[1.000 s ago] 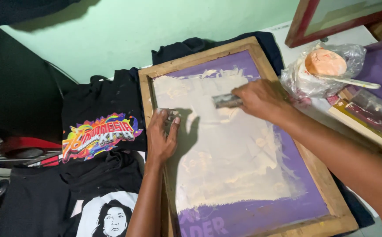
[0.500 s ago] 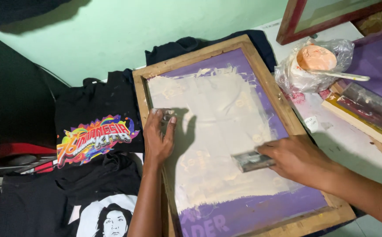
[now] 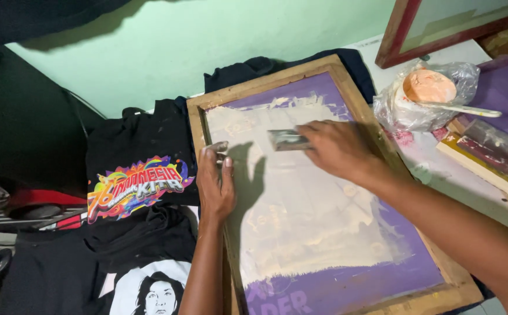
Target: The person uses a squeegee to spread white ink across a screen printing frame placed over a black t-shirt. They repeatedly pull the ink from the top to the bottom of the frame to ensure even coverage of the design.
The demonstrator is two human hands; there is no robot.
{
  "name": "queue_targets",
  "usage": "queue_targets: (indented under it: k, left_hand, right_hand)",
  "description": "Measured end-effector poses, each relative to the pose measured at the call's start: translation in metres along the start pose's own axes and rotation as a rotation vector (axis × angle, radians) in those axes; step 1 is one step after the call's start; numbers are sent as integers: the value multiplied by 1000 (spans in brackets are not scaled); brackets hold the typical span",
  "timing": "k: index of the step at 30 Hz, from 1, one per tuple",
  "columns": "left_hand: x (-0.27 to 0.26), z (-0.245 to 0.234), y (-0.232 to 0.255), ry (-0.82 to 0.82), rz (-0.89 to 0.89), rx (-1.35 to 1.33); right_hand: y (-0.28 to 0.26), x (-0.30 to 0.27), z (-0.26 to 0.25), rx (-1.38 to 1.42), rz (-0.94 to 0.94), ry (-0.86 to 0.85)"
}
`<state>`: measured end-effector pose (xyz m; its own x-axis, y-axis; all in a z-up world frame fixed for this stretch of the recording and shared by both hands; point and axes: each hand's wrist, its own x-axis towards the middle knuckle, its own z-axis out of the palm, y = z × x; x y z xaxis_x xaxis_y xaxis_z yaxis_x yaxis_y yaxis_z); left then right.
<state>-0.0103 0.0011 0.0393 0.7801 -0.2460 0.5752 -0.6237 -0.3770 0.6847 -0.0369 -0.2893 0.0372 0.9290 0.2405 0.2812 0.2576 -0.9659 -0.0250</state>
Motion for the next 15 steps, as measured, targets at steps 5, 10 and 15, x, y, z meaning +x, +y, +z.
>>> queue_targets:
  k: [5, 10, 15]
  left_hand:
    - [-3, -2, -2, 101, 17, 20]
    - [-3, 2, -11, 97, -9, 11]
    - [-4, 2, -12, 88, 5, 8]
  right_hand:
    - [-29, 15, 52, -69, -160, 173]
    - [-51, 3, 55, -130, -206, 249]
    - [-49, 7, 31, 15, -147, -237]
